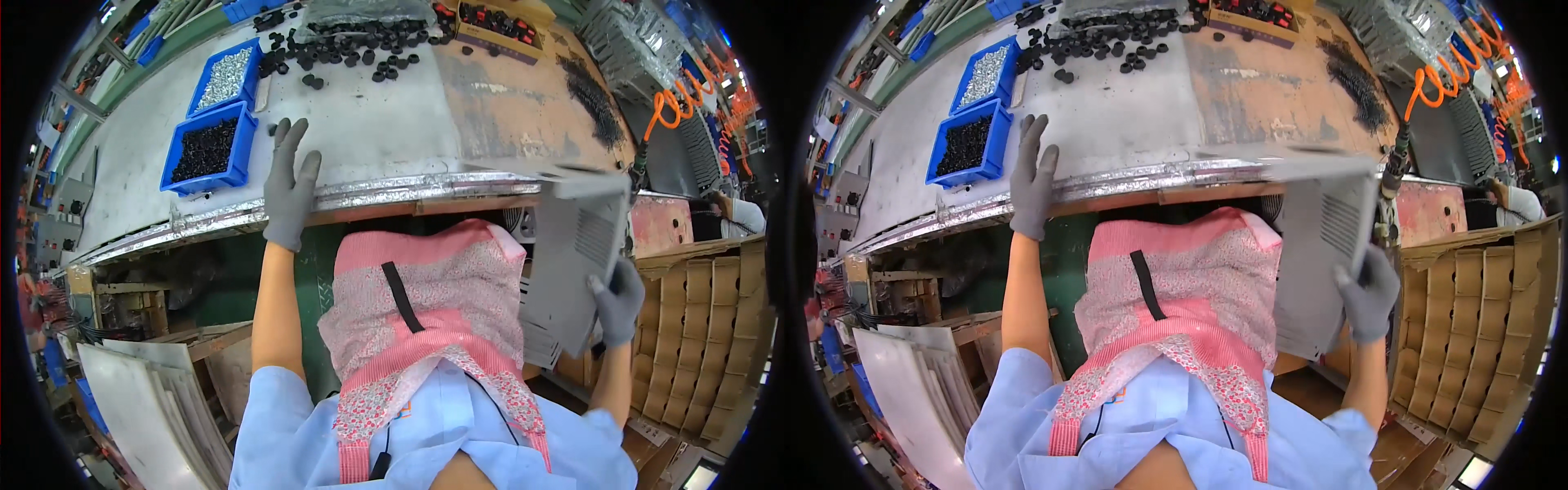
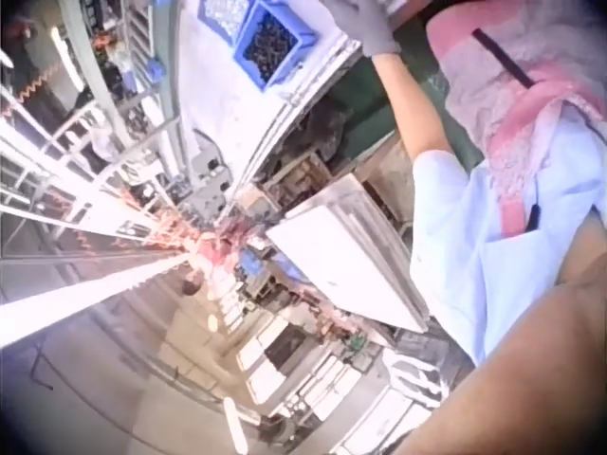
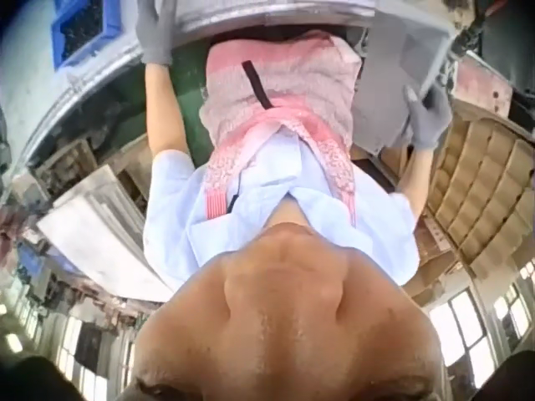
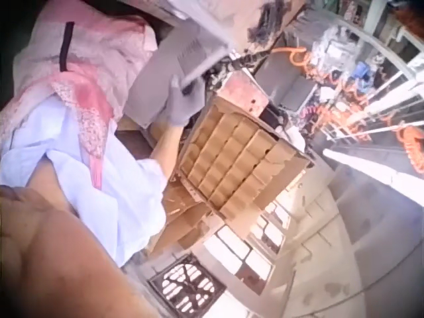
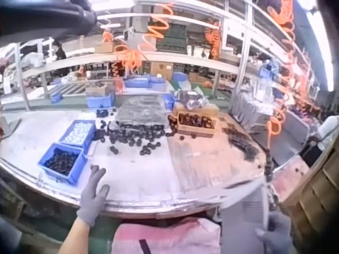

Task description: The person is assembling electronic enclosures by installing fans and components using an electric screwdriver.

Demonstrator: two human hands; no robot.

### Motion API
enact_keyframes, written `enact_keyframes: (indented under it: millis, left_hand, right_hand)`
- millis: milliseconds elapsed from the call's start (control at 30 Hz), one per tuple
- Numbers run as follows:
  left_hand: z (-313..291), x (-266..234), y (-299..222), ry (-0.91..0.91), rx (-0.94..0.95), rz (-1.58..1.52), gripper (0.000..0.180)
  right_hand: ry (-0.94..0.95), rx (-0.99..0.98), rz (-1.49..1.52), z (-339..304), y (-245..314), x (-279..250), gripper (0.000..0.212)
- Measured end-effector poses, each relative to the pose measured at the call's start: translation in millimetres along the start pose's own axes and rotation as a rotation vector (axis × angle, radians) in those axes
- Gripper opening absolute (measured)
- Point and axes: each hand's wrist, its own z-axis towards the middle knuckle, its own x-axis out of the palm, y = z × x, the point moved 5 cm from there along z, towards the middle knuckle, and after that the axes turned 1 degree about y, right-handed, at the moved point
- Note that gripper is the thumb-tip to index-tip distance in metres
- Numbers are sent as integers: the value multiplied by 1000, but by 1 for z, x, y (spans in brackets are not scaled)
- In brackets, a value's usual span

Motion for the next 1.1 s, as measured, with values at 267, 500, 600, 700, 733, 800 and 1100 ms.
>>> enact_keyframes:
  millis: [267,500,600,700,733,800,1100]
  left_hand:
    - [-6,-15,-63,30,-121,-794,64]
    - [-4,-28,-52,183,-313,-876,70]
    - [4,-24,-64,168,-359,-846,67]
    - [8,-15,-68,59,-364,-873,60]
    - [9,-12,-67,38,-369,-863,59]
    - [8,-7,-67,-40,-382,-879,55]
    - [-23,21,-74,-447,-198,-467,32]
  right_hand:
    - [293,-822,-575,95,163,129,31]
    - [119,-800,-146,201,145,157,28]
    - [55,-499,43,257,104,152,28]
    - [468,35,649,279,44,171,31]
    - [440,-86,828,274,40,175,31]
    - [389,7,796,267,22,175,28]
    - [447,-219,1322,147,-34,98,59]
